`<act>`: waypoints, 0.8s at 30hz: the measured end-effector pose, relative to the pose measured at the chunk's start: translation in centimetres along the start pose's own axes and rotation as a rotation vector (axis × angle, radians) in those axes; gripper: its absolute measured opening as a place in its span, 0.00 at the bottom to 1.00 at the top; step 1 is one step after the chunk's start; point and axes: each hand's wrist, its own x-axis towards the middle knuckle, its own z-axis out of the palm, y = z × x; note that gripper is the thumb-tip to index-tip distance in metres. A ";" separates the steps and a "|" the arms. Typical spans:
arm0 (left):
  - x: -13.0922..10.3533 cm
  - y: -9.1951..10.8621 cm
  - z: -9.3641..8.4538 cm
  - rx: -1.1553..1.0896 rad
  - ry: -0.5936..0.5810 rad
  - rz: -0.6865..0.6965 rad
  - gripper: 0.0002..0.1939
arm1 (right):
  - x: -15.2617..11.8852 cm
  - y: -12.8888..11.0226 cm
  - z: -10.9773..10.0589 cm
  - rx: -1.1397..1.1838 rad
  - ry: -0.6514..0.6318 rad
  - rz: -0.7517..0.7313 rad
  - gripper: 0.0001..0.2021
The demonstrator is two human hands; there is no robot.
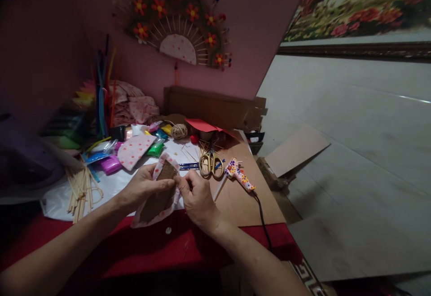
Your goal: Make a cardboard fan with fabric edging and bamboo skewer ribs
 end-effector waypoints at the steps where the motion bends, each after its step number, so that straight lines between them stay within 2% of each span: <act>1: 0.0 0.0 0.0 -0.019 -0.004 -0.015 0.14 | -0.1 -0.1 0.0 -0.059 0.024 -0.041 0.16; 4: 0.1 0.0 -0.1 -0.063 -0.003 -0.045 0.14 | -0.2 -0.2 -0.1 -0.142 0.041 -0.106 0.15; 6: 0.1 0.0 -0.1 -0.084 -0.005 -0.060 0.14 | -0.1 -0.2 -0.1 -0.110 0.036 -0.102 0.15; 9: 0.0 0.2 0.0 -0.123 -0.033 -0.080 0.13 | 0.4 -0.1 -0.1 0.122 0.031 0.065 0.15; 13: -0.1 0.2 0.0 -0.119 -0.059 -0.080 0.13 | 1.4 -0.3 -0.2 0.543 -0.085 0.358 0.14; 17: -0.1 0.1 -0.1 -0.024 -0.027 -0.058 0.11 | 1.8 -0.2 -0.5 0.749 -0.187 0.472 0.13; 24: 0.1 -0.1 -0.4 0.073 -0.098 -0.036 0.12 | 1.5 0.5 -0.8 0.929 -0.296 0.608 0.15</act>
